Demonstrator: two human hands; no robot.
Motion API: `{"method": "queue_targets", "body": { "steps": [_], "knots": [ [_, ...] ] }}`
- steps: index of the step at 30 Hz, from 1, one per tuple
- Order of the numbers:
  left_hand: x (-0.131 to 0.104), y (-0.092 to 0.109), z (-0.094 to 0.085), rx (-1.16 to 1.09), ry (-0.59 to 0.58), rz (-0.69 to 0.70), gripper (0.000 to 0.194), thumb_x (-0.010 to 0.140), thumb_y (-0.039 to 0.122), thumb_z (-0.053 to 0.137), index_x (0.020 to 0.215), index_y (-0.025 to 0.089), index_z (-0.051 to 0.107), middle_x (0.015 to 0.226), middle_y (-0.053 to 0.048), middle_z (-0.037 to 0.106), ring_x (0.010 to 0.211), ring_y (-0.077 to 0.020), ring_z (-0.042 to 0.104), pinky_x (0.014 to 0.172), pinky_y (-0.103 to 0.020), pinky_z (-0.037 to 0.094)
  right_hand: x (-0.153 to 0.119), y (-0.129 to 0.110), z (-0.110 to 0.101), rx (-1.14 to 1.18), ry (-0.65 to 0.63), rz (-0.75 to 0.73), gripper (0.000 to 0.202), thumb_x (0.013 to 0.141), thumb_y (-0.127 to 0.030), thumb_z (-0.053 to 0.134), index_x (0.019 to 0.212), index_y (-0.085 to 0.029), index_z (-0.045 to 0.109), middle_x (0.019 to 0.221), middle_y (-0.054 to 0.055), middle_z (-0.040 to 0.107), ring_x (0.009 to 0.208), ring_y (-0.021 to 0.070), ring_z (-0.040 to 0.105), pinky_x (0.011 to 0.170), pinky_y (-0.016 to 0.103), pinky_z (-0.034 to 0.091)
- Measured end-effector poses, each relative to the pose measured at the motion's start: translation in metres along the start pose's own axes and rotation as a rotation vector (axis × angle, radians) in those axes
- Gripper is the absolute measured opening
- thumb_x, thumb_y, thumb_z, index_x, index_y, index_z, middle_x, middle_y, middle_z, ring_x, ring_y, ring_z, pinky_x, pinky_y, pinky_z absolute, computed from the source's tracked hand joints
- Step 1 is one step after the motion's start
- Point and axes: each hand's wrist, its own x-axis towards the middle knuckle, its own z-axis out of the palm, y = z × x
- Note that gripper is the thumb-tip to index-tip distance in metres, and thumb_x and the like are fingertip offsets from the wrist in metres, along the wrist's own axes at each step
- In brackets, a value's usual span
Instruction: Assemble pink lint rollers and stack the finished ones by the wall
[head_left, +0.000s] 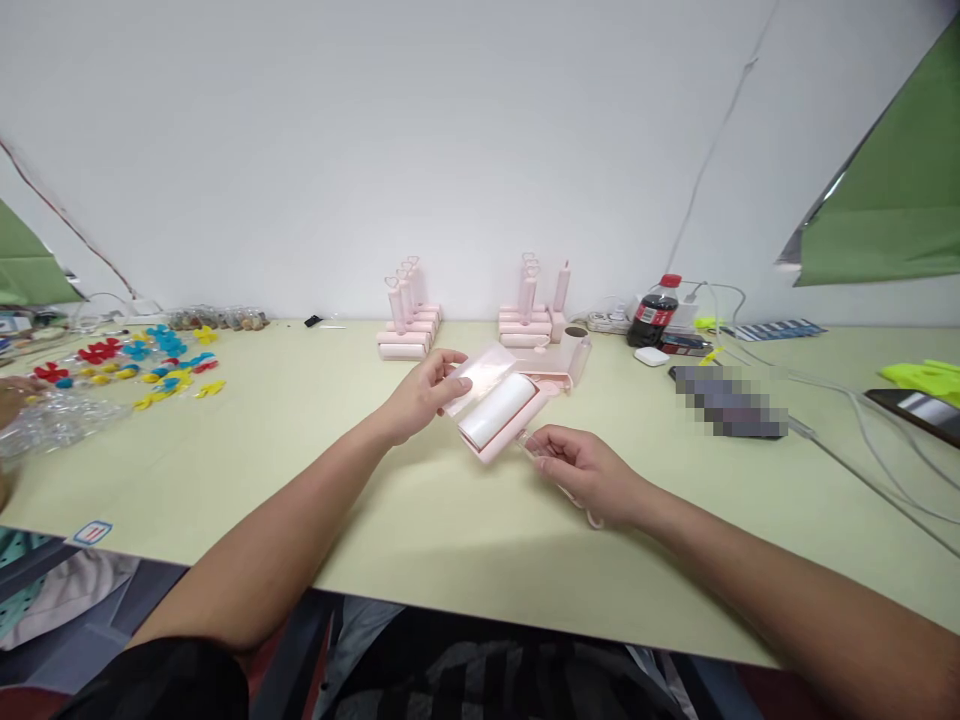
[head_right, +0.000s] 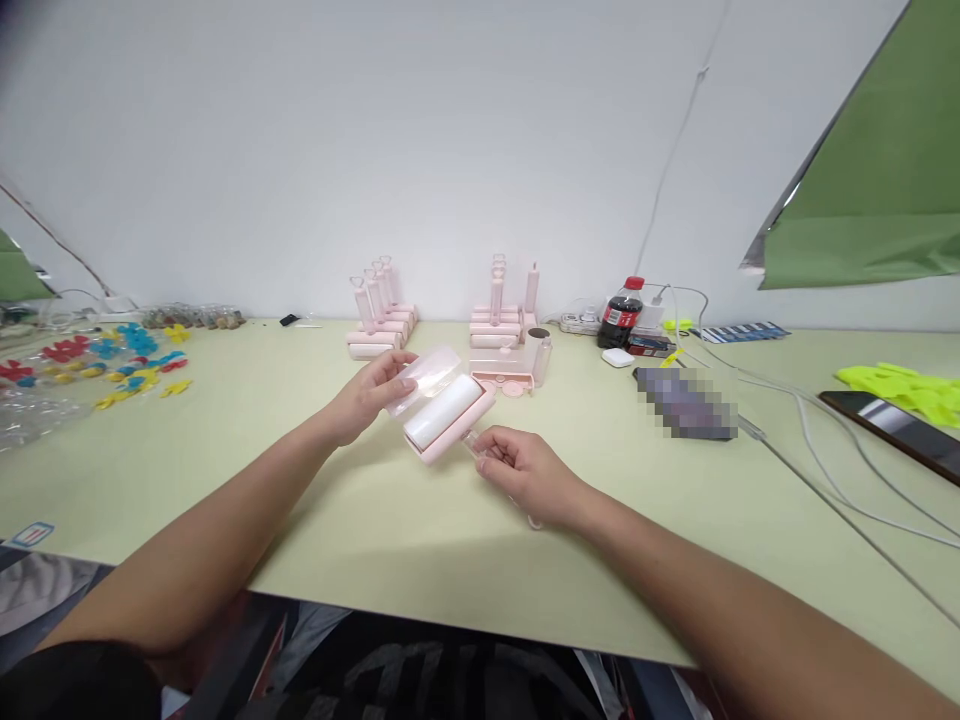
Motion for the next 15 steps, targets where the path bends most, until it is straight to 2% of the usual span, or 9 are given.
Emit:
{"method": "queue_targets", "body": {
  "steps": [4,9,15],
  "knots": [
    [-0.0020,-0.0010,0.0021,0.082,-0.015,0.027,0.047,0.080,0.048,0.064,0.117,0.021,0.053,0.101,-0.003,0.058,0.086,-0.0169,0.055,0.070,-0.027,0.043,0.0005,0.0016,0.0002,0.003,0.030,0.011,0.020,0.084,-0.037,0.060,0.090,-0.018,0.058,0.066,-0.006,0.045,0.044,0.0048,0.035,0.037,0.018,0.025],
    [-0.0037,-0.0013,0.0007,0.143,-0.096,0.051,0.049,0.083,0.053,0.060,0.120,0.022,0.053,0.103,-0.004,0.060,0.090,-0.0188,0.057,0.073,-0.029,0.045,0.0002,0.0032,0.0022,0.022,0.050,-0.007,0.017,0.085,-0.035,0.061,0.089,-0.018,0.059,0.065,-0.006,0.045,0.042,0.0045,0.035,0.035,0.018,0.025],
    [-0.0007,-0.0057,-0.0044,0.149,-0.146,0.031,0.054,0.082,0.053,0.062,0.125,0.023,0.051,0.110,-0.006,0.061,0.095,-0.0198,0.059,0.077,-0.029,0.047,-0.0011,0.0004,0.0039,0.054,0.030,0.062,0.017,0.085,-0.035,0.059,0.090,-0.019,0.058,0.060,-0.008,0.044,0.037,0.0046,0.033,0.032,0.019,0.022]
  ]
}}
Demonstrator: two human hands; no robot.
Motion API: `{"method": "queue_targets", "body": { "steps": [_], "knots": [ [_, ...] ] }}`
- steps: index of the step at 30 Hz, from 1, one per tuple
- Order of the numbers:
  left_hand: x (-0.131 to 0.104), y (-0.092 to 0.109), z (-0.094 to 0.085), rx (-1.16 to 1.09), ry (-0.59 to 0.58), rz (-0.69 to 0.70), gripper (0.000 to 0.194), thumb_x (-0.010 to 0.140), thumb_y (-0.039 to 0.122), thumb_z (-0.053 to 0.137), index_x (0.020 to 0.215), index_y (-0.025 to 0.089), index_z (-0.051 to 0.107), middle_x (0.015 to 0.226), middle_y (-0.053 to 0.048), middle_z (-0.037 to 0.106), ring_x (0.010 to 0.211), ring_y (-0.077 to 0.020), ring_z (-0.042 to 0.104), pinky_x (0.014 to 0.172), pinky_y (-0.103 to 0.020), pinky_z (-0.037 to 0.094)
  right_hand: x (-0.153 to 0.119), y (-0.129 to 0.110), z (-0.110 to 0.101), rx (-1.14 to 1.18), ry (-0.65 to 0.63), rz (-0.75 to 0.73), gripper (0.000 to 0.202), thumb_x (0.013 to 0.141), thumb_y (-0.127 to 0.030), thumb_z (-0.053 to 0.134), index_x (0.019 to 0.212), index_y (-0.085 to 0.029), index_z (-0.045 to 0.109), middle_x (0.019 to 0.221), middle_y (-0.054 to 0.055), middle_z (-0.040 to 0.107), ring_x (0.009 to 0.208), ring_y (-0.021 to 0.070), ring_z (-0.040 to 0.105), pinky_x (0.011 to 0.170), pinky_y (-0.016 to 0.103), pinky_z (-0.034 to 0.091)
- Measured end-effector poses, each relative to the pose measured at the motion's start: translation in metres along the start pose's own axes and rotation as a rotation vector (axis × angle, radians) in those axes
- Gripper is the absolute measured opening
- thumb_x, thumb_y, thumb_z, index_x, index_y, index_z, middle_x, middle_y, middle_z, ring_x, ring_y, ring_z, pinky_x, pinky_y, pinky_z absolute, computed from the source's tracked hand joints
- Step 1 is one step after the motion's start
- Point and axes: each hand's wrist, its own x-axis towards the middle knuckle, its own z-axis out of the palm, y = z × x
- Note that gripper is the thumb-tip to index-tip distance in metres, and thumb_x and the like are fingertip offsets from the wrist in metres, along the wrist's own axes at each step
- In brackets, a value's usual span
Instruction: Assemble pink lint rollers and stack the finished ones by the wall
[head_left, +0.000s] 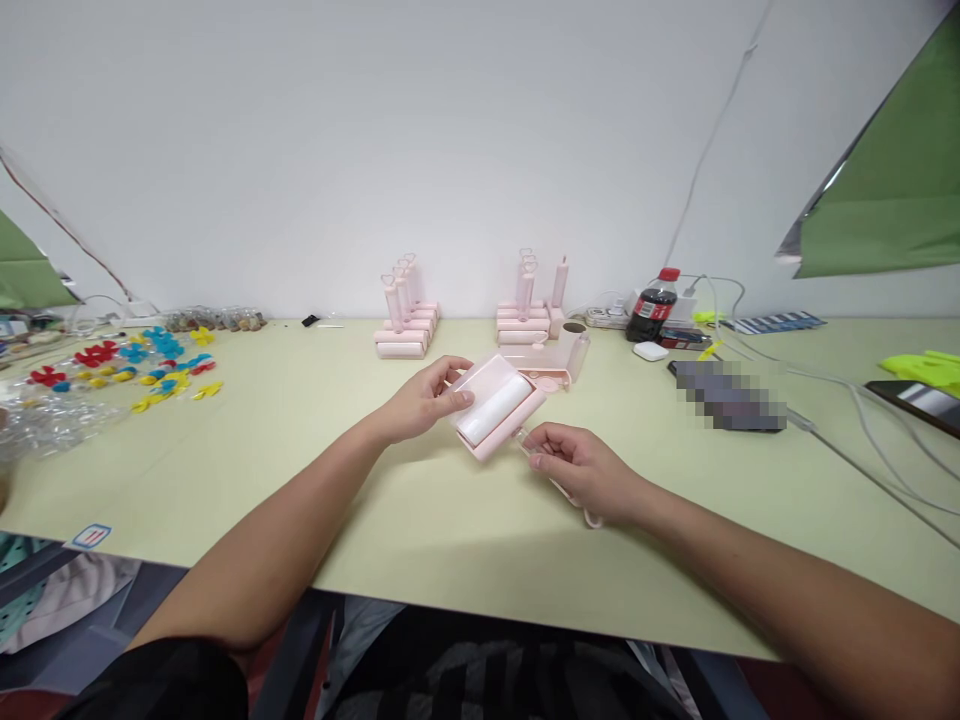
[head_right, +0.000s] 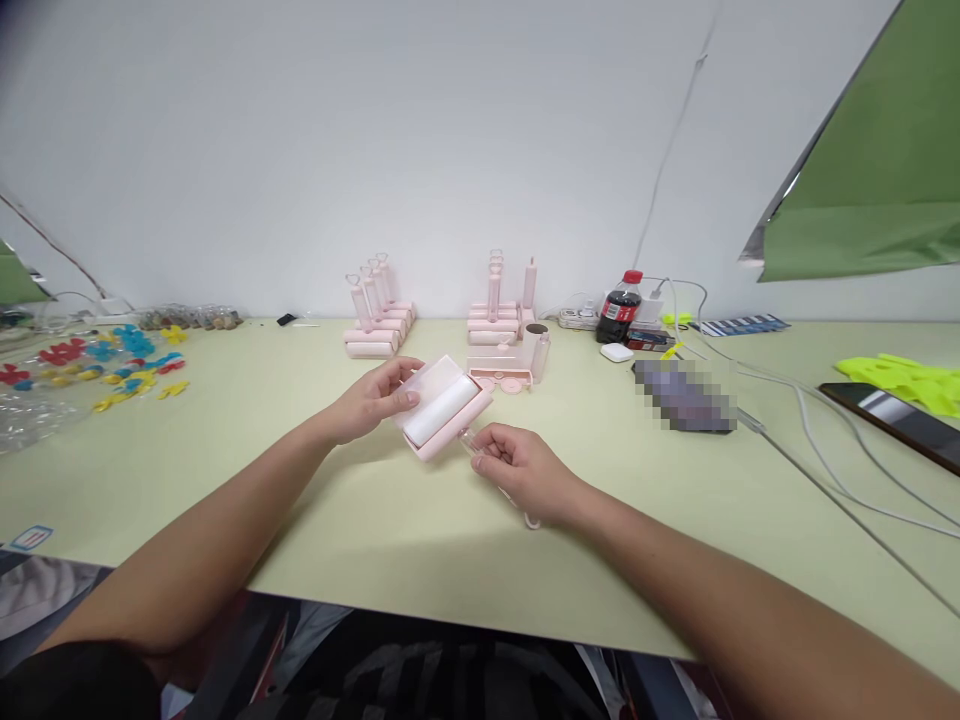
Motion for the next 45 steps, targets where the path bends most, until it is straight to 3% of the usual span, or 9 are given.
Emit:
{"method": "queue_targets", "body": {
  "steps": [7,16,18,22,27,31,36,40,45],
  "knots": [
    [-0.001,-0.001,0.005,-0.061,-0.056,0.009,0.054,0.084,0.051,0.061,0.128,0.024,0.047,0.115,-0.007,0.058,0.097,-0.0188,0.058,0.078,-0.028,0.048,0.001,-0.001,0.002,0.017,0.014,-0.005,0.018,0.083,-0.036,0.062,0.088,-0.019,0.058,0.062,-0.008,0.046,0.039,0.0041,0.035,0.035,0.019,0.023],
    [-0.003,-0.003,0.031,0.008,-0.179,-0.063,0.049,0.092,0.054,0.046,0.130,0.024,0.042,0.126,-0.007,0.056,0.107,-0.0220,0.057,0.083,-0.032,0.047,-0.001,-0.003,0.004,0.049,0.005,0.047,0.024,0.081,-0.041,0.064,0.084,-0.019,0.054,0.048,-0.011,0.037,0.035,0.0051,0.031,0.033,0.019,0.022],
    [-0.003,-0.001,0.031,0.120,-0.103,-0.013,0.050,0.094,0.055,0.041,0.132,0.023,0.042,0.132,-0.009,0.053,0.114,-0.0234,0.054,0.089,-0.034,0.046,0.002,-0.003,0.004,0.066,0.012,0.058,0.026,0.080,-0.043,0.064,0.084,-0.019,0.055,0.048,-0.011,0.038,0.036,0.0054,0.031,0.033,0.019,0.024],
    [-0.011,0.019,0.035,0.638,0.214,0.204,0.048,0.094,0.051,0.042,0.131,0.020,0.048,0.127,-0.013,0.054,0.116,-0.0279,0.050,0.096,-0.042,0.039,0.005,-0.005,0.004,0.122,0.055,0.079,0.029,0.077,-0.045,0.067,0.078,-0.019,0.054,0.048,-0.010,0.041,0.038,0.0060,0.032,0.036,0.019,0.024],
    [-0.025,0.046,0.066,1.091,-0.032,0.445,0.029,0.091,0.034,0.052,0.116,0.021,0.057,0.098,-0.010,0.064,0.091,-0.0253,0.056,0.077,-0.039,0.037,0.000,-0.011,0.007,0.356,-0.051,0.027,0.024,0.076,-0.041,0.065,0.071,-0.019,0.056,0.053,-0.005,0.050,0.045,0.0089,0.040,0.044,0.023,0.031],
    [-0.023,0.045,0.077,1.202,-0.052,0.573,0.017,0.096,0.027,0.046,0.099,0.018,0.060,0.086,-0.008,0.062,0.080,-0.0214,0.057,0.068,-0.036,0.035,-0.006,-0.011,0.007,0.320,-0.173,-0.073,0.038,0.087,-0.053,0.053,0.067,-0.020,0.055,0.055,-0.001,0.054,0.050,0.0134,0.047,0.050,0.027,0.037],
    [0.003,0.050,0.030,0.956,-0.024,0.410,0.030,0.087,0.049,0.060,0.087,0.019,0.062,0.081,-0.004,0.062,0.076,-0.0183,0.058,0.065,-0.029,0.038,-0.006,-0.007,0.001,0.411,-0.187,-0.189,0.056,0.087,-0.070,0.044,0.094,-0.018,0.063,0.073,0.003,0.058,0.057,0.0139,0.052,0.053,0.028,0.044],
    [0.045,0.061,-0.022,0.664,0.266,0.124,0.029,0.072,0.041,0.074,0.086,0.017,0.066,0.077,-0.001,0.063,0.072,-0.0166,0.058,0.064,-0.028,0.041,-0.005,-0.006,0.000,0.447,-0.158,-0.197,0.050,0.087,-0.059,0.057,0.114,-0.017,0.062,0.080,0.003,0.058,0.060,0.0129,0.054,0.052,0.026,0.045],
    [0.114,0.061,-0.064,0.566,0.515,0.052,0.021,0.070,0.028,0.075,0.081,0.015,0.063,0.079,-0.002,0.063,0.073,-0.0160,0.057,0.069,-0.030,0.044,-0.006,-0.007,0.004,0.365,-0.168,-0.180,0.046,0.087,-0.054,0.060,0.112,-0.016,0.063,0.079,0.002,0.058,0.061,0.0126,0.056,0.054,0.027,0.046]
  ]
}}
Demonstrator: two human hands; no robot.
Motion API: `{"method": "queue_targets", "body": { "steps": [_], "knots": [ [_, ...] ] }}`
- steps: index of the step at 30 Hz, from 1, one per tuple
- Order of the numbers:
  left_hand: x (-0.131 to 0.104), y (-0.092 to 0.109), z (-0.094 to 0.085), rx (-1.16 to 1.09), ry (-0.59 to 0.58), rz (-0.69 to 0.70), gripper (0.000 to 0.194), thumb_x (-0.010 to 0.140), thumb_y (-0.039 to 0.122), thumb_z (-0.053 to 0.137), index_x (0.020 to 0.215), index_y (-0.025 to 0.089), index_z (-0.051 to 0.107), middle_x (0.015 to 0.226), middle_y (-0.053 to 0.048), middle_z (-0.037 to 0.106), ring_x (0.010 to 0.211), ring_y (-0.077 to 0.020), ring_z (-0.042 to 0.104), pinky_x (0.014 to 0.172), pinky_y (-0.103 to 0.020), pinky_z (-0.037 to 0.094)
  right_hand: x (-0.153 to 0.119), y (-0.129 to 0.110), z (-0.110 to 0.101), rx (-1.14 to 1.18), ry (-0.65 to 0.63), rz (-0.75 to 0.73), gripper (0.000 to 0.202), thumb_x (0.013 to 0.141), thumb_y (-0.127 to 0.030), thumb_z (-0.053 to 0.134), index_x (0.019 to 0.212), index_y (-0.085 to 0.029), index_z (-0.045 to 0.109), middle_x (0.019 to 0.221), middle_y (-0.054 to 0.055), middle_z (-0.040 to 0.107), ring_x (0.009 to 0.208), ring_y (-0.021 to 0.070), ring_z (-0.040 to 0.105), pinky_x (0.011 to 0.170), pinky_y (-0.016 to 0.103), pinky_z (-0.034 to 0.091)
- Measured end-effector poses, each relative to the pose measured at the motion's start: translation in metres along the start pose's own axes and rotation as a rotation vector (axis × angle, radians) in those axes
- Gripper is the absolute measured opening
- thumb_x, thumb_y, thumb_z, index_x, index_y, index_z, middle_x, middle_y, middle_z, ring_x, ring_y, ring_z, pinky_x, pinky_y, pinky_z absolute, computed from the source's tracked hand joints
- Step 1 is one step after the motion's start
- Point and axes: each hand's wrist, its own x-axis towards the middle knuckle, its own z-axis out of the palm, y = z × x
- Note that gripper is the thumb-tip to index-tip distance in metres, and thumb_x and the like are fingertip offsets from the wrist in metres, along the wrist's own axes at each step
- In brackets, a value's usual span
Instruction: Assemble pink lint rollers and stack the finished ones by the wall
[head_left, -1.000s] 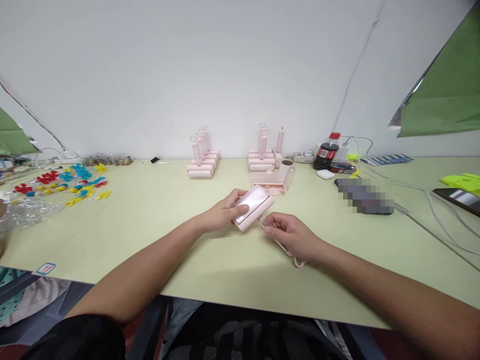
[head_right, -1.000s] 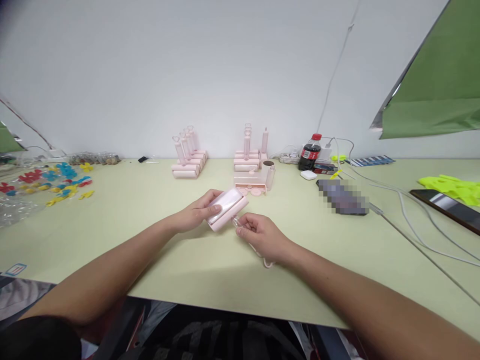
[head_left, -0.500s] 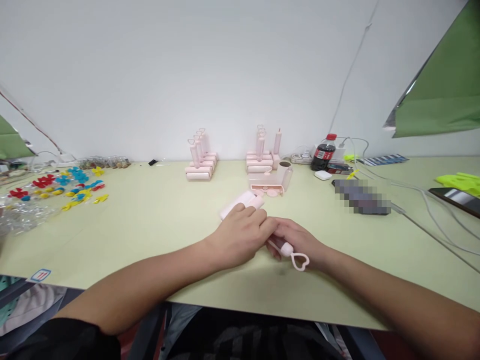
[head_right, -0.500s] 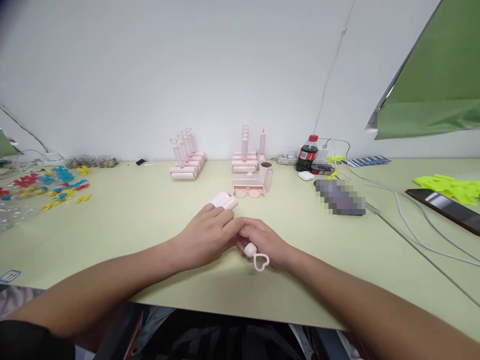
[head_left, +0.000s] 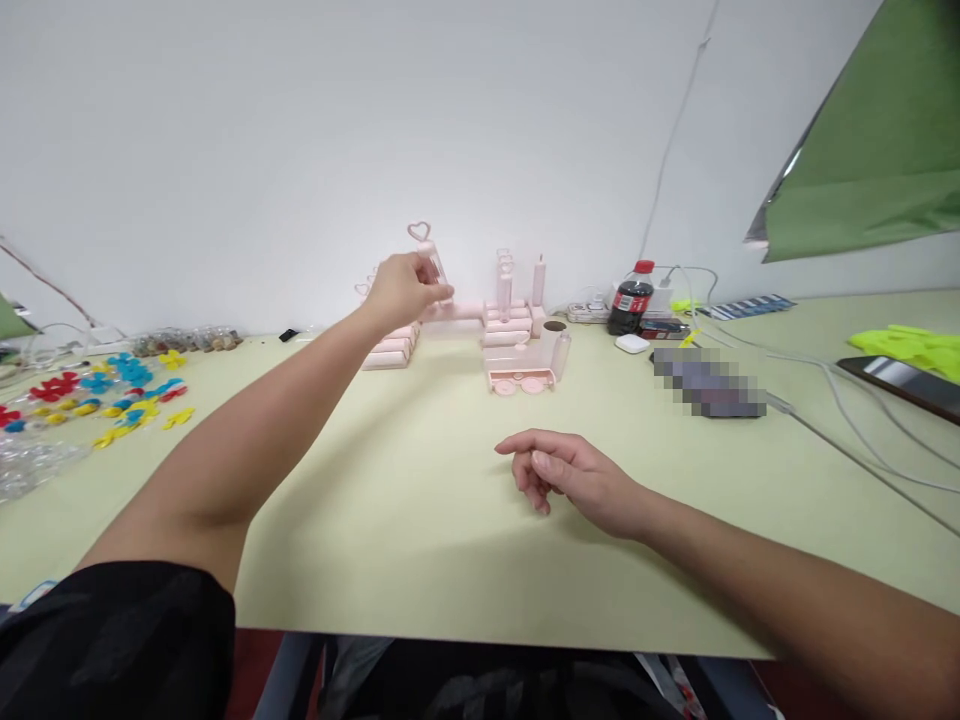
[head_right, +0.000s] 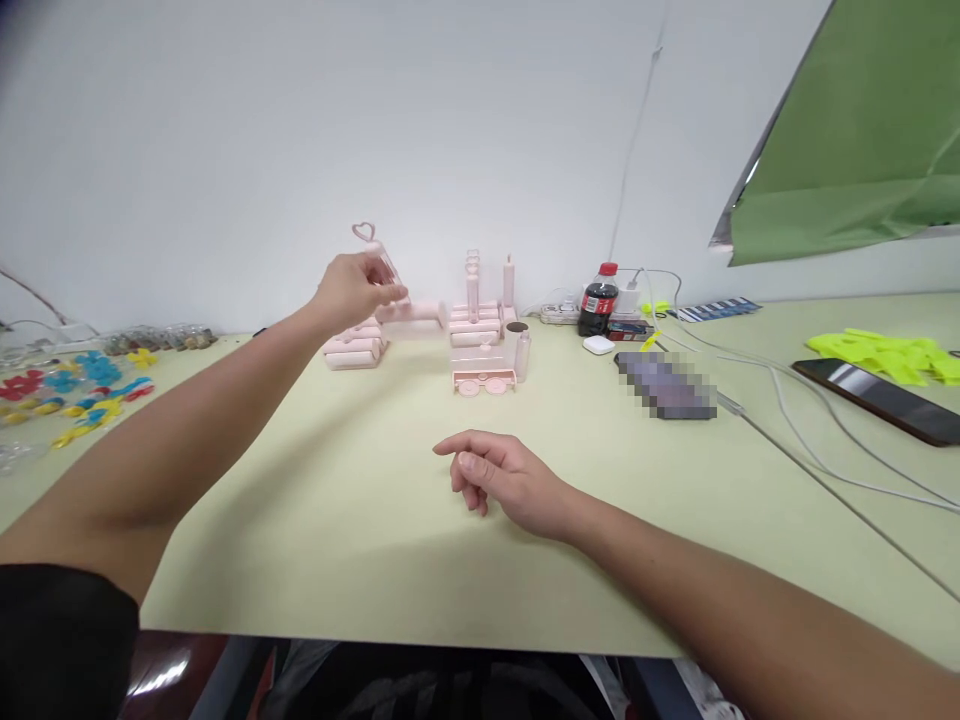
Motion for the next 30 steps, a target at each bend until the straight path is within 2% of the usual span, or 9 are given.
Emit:
{"method": "queue_targets", "body": {
  "steps": [2,6,11,18,23,26,28,30],
  "knots": [
    [0.031,-0.008,0.010,-0.014,0.065,-0.019,0.029,0.069,0.025,0.076,0.092,0.016,0.061,0.085,-0.003,0.063,0.077,-0.0169,0.058,0.071,-0.030,0.047,0.000,0.000,0.002,-0.016,0.002,0.022,0.046,0.086,-0.054,0.062,0.112,-0.016,0.063,0.078,0.002,0.058,0.060,0.0121,0.055,0.054,0.026,0.046],
    [0.086,-0.034,0.041,0.039,0.137,-0.079,0.032,0.065,0.022,0.077,0.090,0.017,0.058,0.091,-0.005,0.063,0.084,-0.0190,0.058,0.075,-0.033,0.048,-0.002,0.000,0.005,-0.039,-0.007,0.074,0.042,0.087,-0.050,0.062,0.113,-0.016,0.062,0.077,0.002,0.059,0.061,0.0112,0.054,0.057,0.026,0.044],
    [0.124,-0.070,0.077,0.092,0.091,-0.188,0.028,0.066,0.019,0.076,0.087,0.017,0.056,0.089,-0.007,0.063,0.080,-0.0186,0.059,0.074,-0.034,0.048,-0.006,0.003,0.007,0.013,-0.046,0.076,0.041,0.087,-0.048,0.063,0.112,-0.016,0.062,0.076,0.000,0.054,0.065,0.0114,0.051,0.062,0.027,0.043],
    [0.136,-0.100,0.096,0.159,0.018,-0.284,0.027,0.066,0.019,0.078,0.083,0.016,0.056,0.083,-0.008,0.066,0.078,-0.0213,0.063,0.071,-0.034,0.048,-0.010,0.005,0.007,-0.013,-0.082,0.114,0.034,0.089,-0.042,0.062,0.112,-0.016,0.062,0.073,-0.002,0.048,0.065,0.0107,0.042,0.061,0.027,0.037],
    [0.140,-0.113,0.105,0.154,-0.009,-0.333,0.032,0.064,0.018,0.080,0.087,0.017,0.058,0.079,-0.007,0.066,0.075,-0.0217,0.064,0.069,-0.033,0.048,-0.011,0.011,0.007,0.000,-0.105,0.138,0.032,0.090,-0.038,0.062,0.112,-0.015,0.063,0.074,-0.002,0.049,0.066,0.0102,0.042,0.062,0.026,0.037],
    [0.141,-0.117,0.108,0.140,-0.012,-0.337,0.033,0.064,0.020,0.080,0.089,0.017,0.059,0.084,-0.008,0.066,0.077,-0.0232,0.065,0.069,-0.034,0.048,-0.010,0.014,0.007,0.015,-0.091,0.172,0.031,0.089,-0.037,0.063,0.110,-0.014,0.063,0.074,-0.001,0.050,0.064,0.0099,0.042,0.060,0.025,0.036],
    [0.136,-0.114,0.106,0.121,0.020,-0.339,0.039,0.066,0.025,0.080,0.098,0.017,0.058,0.093,-0.010,0.066,0.082,-0.0254,0.065,0.072,-0.036,0.048,-0.009,0.016,0.007,0.052,-0.076,0.184,0.031,0.089,-0.037,0.063,0.108,-0.014,0.063,0.072,-0.002,0.049,0.062,0.0096,0.041,0.058,0.025,0.035],
    [0.126,-0.105,0.104,0.095,0.123,-0.325,0.048,0.071,0.030,0.076,0.111,0.017,0.054,0.104,-0.013,0.063,0.092,-0.0275,0.064,0.077,-0.038,0.048,-0.008,0.017,0.008,0.085,-0.057,0.184,0.030,0.088,-0.038,0.063,0.106,-0.013,0.063,0.070,-0.002,0.048,0.060,0.0094,0.041,0.056,0.025,0.035]
  ]
}}
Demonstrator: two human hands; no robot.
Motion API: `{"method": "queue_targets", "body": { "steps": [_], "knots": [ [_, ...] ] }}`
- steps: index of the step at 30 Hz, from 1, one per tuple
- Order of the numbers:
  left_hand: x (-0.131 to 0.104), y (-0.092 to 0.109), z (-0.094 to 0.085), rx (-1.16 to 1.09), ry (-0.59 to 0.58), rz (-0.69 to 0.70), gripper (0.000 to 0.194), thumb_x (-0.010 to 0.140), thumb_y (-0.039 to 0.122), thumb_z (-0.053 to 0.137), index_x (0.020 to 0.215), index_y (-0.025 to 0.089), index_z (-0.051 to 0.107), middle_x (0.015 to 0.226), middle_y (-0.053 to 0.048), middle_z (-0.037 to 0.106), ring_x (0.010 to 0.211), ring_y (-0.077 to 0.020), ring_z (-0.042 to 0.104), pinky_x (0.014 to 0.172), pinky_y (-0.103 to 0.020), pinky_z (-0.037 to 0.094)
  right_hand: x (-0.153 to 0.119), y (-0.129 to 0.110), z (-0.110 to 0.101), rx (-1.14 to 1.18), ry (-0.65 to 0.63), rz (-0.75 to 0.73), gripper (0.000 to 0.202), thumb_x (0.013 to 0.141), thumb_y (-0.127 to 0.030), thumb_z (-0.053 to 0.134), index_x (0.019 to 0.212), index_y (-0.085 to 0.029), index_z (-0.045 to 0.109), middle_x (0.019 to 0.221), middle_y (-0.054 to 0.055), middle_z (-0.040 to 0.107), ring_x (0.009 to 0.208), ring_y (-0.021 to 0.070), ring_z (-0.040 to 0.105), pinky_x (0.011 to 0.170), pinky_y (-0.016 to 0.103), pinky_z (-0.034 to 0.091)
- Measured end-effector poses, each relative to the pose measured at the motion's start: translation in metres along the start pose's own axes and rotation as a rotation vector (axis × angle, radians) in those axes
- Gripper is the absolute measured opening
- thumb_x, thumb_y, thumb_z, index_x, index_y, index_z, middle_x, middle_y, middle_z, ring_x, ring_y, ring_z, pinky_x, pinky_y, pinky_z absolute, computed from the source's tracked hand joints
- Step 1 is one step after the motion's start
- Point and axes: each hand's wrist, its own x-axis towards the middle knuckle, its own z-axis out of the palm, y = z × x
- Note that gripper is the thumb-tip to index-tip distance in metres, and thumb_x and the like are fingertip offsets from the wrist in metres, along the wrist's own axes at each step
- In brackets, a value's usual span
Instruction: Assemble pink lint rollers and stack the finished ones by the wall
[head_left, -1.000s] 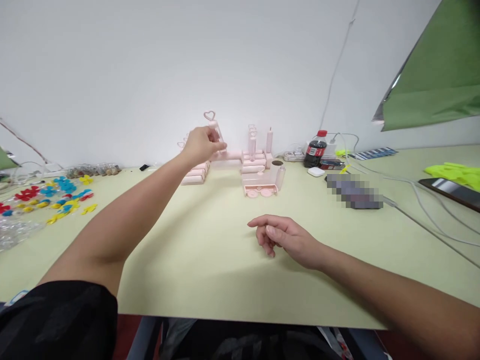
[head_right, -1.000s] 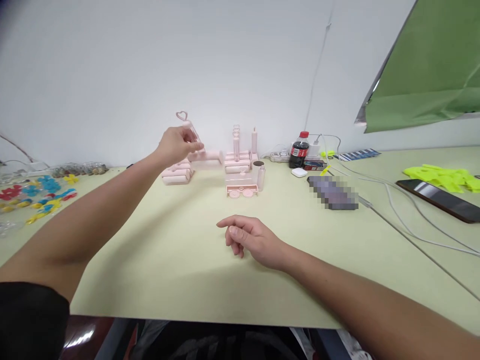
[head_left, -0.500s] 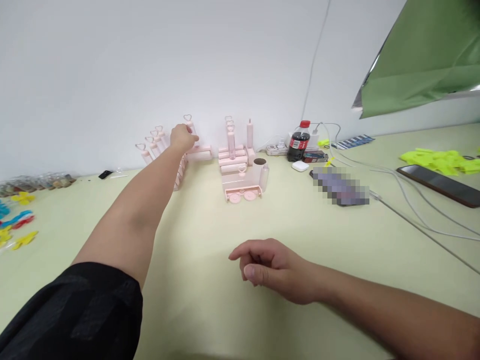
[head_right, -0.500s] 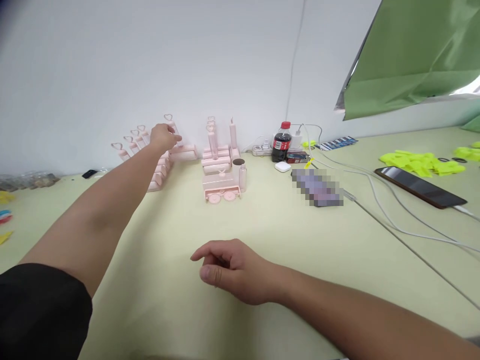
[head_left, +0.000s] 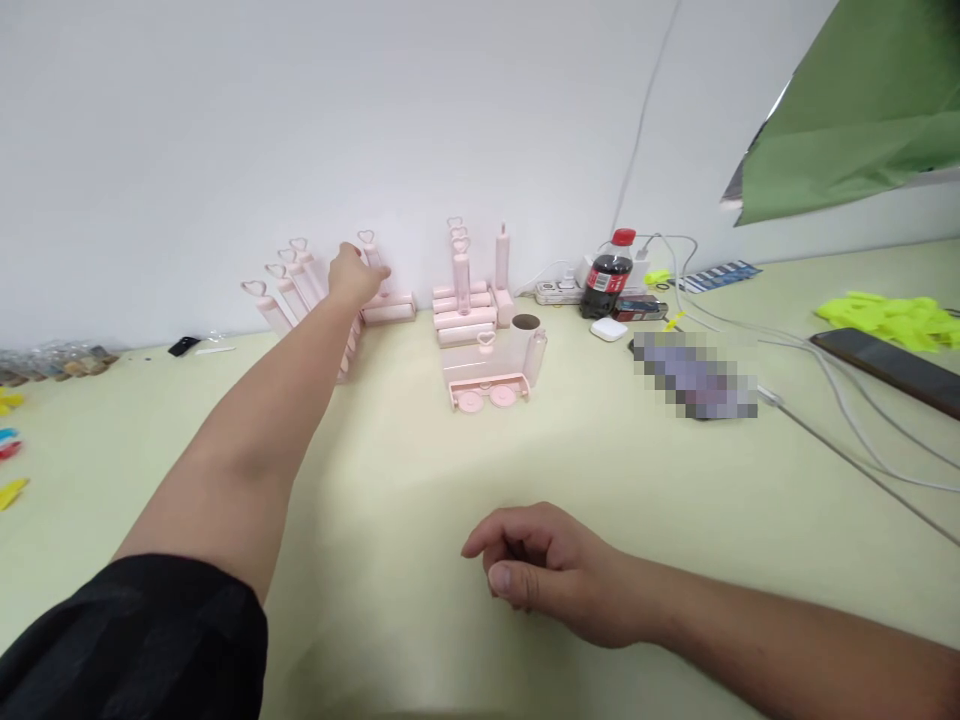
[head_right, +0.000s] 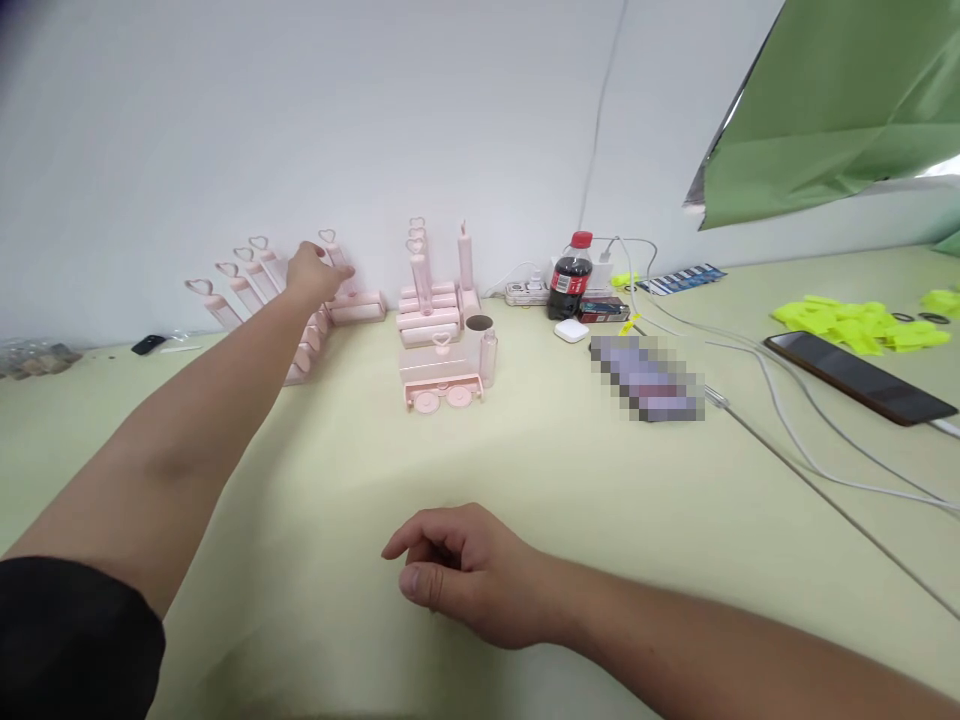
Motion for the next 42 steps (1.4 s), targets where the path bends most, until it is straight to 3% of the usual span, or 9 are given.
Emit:
{"method": "queue_targets", "body": {
  "steps": [4,10,15,22,28,33,37,39,42],
  "knots": [
    [-0.050,0.023,-0.010,-0.089,0.202,0.208,0.039,0.080,0.027,0.063,0.117,0.017,0.053,0.116,-0.013,0.060,0.099,-0.0241,0.060,0.087,-0.038,0.046,0.000,0.002,0.003,-0.035,0.053,-0.004,0.025,0.086,-0.035,0.063,0.099,-0.013,0.063,0.068,-0.002,0.048,0.060,0.0098,0.041,0.056,0.025,0.035],
    [-0.130,0.071,-0.006,-0.184,-0.356,0.654,0.024,0.085,0.027,0.055,0.105,0.020,0.066,0.108,-0.004,0.068,0.089,-0.0169,0.061,0.086,-0.032,0.048,0.001,0.002,0.012,-0.139,0.122,-0.041,0.015,0.083,-0.027,0.059,0.089,-0.014,0.063,0.062,-0.004,0.044,0.055,0.0089,0.037,0.052,0.024,0.032],
    [-0.149,0.099,0.007,-0.146,-0.674,0.873,0.028,0.079,0.018,0.059,0.105,0.020,0.070,0.117,-0.005,0.067,0.110,-0.0198,0.059,0.097,-0.032,0.045,0.004,0.002,0.012,-0.166,0.132,-0.053,0.013,0.079,-0.025,0.059,0.085,-0.014,0.063,0.061,-0.004,0.046,0.056,0.0090,0.038,0.053,0.024,0.033],
    [-0.140,0.114,0.015,-0.075,-0.721,0.660,0.015,0.077,0.020,0.065,0.089,0.018,0.073,0.089,-0.005,0.069,0.078,-0.0189,0.063,0.074,-0.033,0.049,0.013,0.008,0.008,-0.089,0.152,-0.043,0.016,0.076,-0.027,0.062,0.086,-0.015,0.064,0.064,-0.003,0.053,0.057,0.0103,0.049,0.056,0.026,0.041],
    [-0.132,0.126,-0.031,-0.355,-0.494,0.545,0.003,0.076,0.019,0.068,0.077,0.016,0.069,0.074,-0.002,0.063,0.064,-0.0121,0.053,0.064,-0.028,0.043,0.022,0.008,0.001,-0.030,0.211,-0.006,0.021,0.076,-0.030,0.067,0.091,-0.016,0.063,0.069,-0.001,0.056,0.055,0.0105,0.053,0.052,0.026,0.046],
    [-0.196,0.109,-0.072,-0.833,-0.380,0.271,0.010,0.078,0.026,0.068,0.079,0.017,0.063,0.073,0.000,0.061,0.065,-0.0103,0.057,0.060,-0.023,0.042,0.024,-0.010,-0.015,0.087,0.406,-0.215,0.068,0.077,-0.044,0.072,0.135,-0.026,0.040,0.102,0.005,0.058,0.071,0.0161,0.062,0.056,0.033,0.055],
    [-0.273,0.076,-0.061,-1.001,-0.681,0.054,0.029,0.080,0.046,0.066,0.088,0.018,0.060,0.078,-0.002,0.064,0.069,-0.0132,0.064,0.059,-0.023,0.044,0.020,-0.026,-0.027,0.045,0.607,-0.556,0.065,0.076,-0.050,0.072,0.130,-0.028,0.043,0.127,0.008,0.054,0.103,0.0215,0.060,0.083,0.038,0.055],
    [-0.298,0.064,-0.048,-0.855,-0.767,0.110,0.032,0.088,0.050,0.053,0.093,0.019,0.059,0.093,-0.006,0.068,0.077,-0.0165,0.066,0.063,-0.028,0.048,0.018,-0.032,-0.034,-0.018,0.733,-0.619,0.053,0.079,-0.053,0.069,0.120,-0.024,0.051,0.119,0.008,0.059,0.103,0.0228,0.060,0.086,0.039,0.052],
    [-0.309,0.054,-0.029,-0.323,-0.613,0.454,0.031,0.094,0.040,0.043,0.109,0.018,0.058,0.113,-0.013,0.066,0.101,-0.0266,0.063,0.085,-0.043,0.049,0.016,-0.037,-0.047,-0.156,0.919,-0.626,0.047,0.076,-0.054,0.069,0.107,-0.020,0.057,0.109,0.009,0.064,0.098,0.0243,0.061,0.085,0.039,0.050]
  ]
}}
